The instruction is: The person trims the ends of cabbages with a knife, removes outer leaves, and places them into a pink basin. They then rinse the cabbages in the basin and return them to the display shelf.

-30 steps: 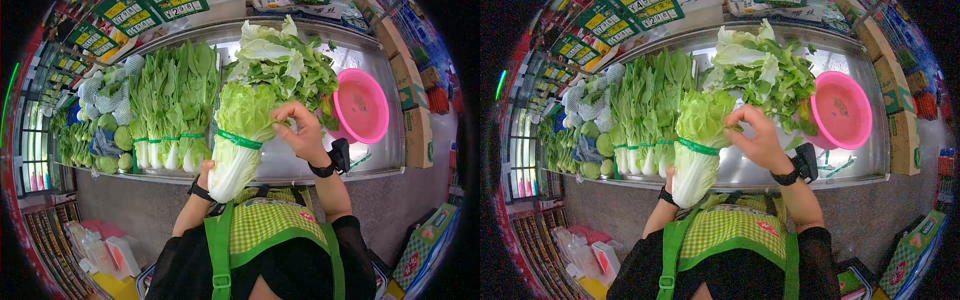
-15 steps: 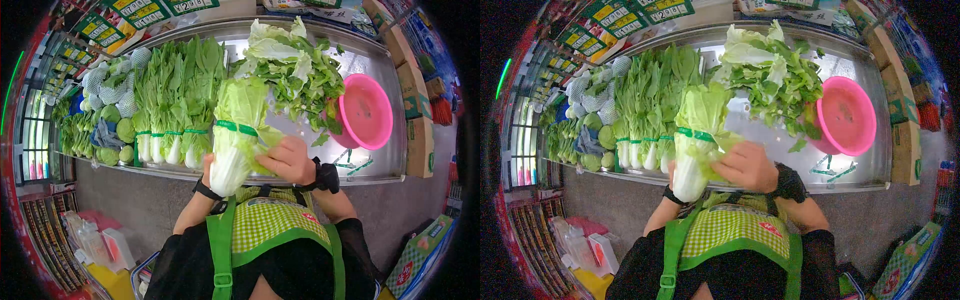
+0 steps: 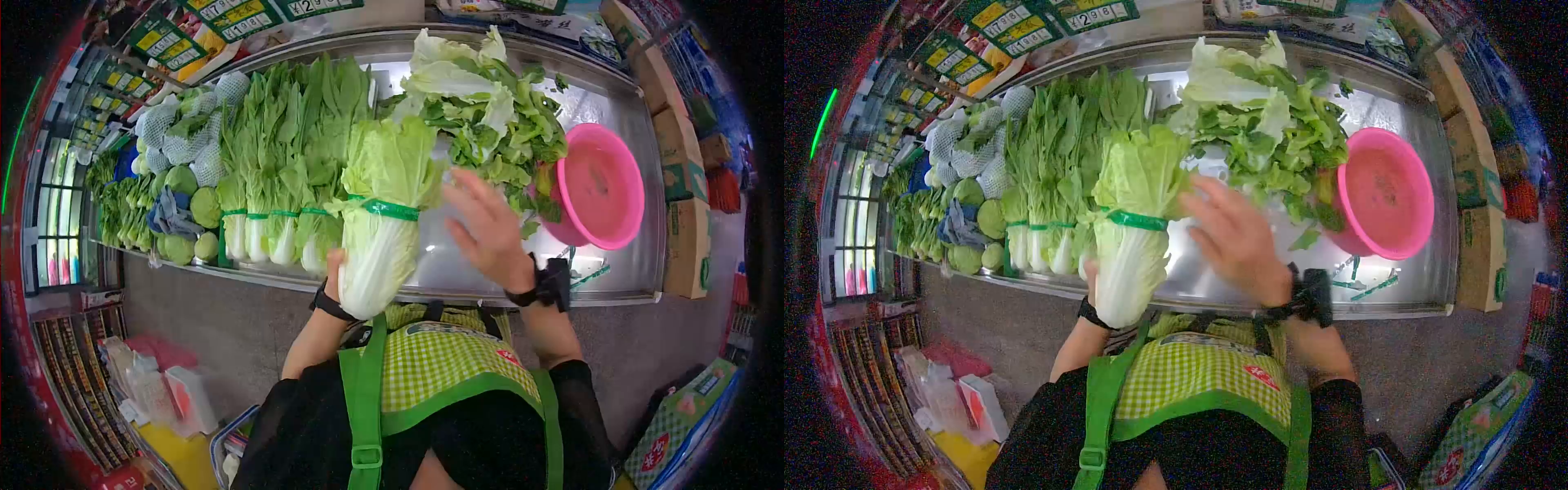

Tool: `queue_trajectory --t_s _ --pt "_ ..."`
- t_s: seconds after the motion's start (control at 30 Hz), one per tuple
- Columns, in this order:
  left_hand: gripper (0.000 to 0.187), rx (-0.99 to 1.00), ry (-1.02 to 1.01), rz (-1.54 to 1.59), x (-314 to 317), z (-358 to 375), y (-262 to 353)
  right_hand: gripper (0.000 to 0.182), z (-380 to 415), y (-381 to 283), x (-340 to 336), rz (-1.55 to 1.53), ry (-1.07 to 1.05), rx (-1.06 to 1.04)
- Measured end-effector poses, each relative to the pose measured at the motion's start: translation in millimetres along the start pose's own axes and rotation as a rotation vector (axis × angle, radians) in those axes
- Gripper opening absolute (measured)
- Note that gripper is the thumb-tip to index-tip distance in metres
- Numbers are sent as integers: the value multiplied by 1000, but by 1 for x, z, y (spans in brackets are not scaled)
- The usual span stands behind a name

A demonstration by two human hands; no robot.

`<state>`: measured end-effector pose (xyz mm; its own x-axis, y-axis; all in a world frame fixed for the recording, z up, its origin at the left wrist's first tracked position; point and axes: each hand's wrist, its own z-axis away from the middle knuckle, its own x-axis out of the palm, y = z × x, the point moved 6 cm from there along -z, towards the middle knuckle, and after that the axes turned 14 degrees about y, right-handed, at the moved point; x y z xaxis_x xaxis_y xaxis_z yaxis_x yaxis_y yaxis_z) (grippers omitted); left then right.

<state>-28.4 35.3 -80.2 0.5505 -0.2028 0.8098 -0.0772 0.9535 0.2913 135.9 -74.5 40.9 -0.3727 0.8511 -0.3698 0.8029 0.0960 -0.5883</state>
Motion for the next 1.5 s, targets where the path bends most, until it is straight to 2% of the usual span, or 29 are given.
queue_trajectory --t_s 0.03,0.1,0.13,0.33,0.4,0.43,0.5,0.57,0.63,0.7,0.77,0.8,0.97,1.07,1.13,1.2,1.27,1.3,1.37,1.4,1.43,1.5 --pt "90 3 10 -3 2 -2 -3 45 0 -11 9 -5 69 -80" --pt "89 8 -19 -72 8 -1 -3 44 1 -16 20 36 40 -90" --pt "89 11 84 -70 7 0 -1 44 2 -18 20 37 45 -95" --pt "89 23 1 -41 11 3 -2 26 15 -4 19 -8 75 -63" --pt "88 27 -40 25 16 7 3 17 26 20 27 258 -166 -46" --pt "88 31 -39 28 20 10 6 17 27 21 25 255 -169 -49" --pt "89 85 1 -118 26 13 14 13 17 31 8 49 14 257" --pt "87 41 -11 -145 24 9 15 16 6 17 3 -7 38 291" --pt "86 34 -11 -289 30 5 16 22 -8 -4 9 -116 -12 222" --pt "85 38 -12 -335 28 2 16 22 -8 -8 20 -126 -13 267" --pt "83 163 58 -573 29 5 21 24 -3 -6 30 -161 -25 351" --pt "81 179 67 -574 26 4 22 21 2 1 33 -163 -9 381" --pt "79 195 91 -606 21 7 22 13 7 5 36 -174 13 284" --pt "77 121 73 -507 13 5 20 10 5 1 32 -259 -28 230" --pt "75 24 94 -304 2 3 17 9 7 5 27 -312 -83 202" --pt "76 -7 99 -135 1 5 17 11 0 23 3 -134 127 107" --pt "76 7 114 -59 1 9 19 18 -2 70 -14 280 130 273" --pt "76 15 123 10 0 11 20 18 1 82 -18 275 126 273" --pt "77 15 72 -14 -4 7 22 22 2 96 -24 684 87 227" --pt "77 14 62 25 1 10 22 23 2 96 -21 472 132 289" --pt "78 10 57 66 4 12 20 23 4 92 -18 473 130 292" --pt "80 5 40 49 3 8 16 20 4 65 -3 19 78 436"
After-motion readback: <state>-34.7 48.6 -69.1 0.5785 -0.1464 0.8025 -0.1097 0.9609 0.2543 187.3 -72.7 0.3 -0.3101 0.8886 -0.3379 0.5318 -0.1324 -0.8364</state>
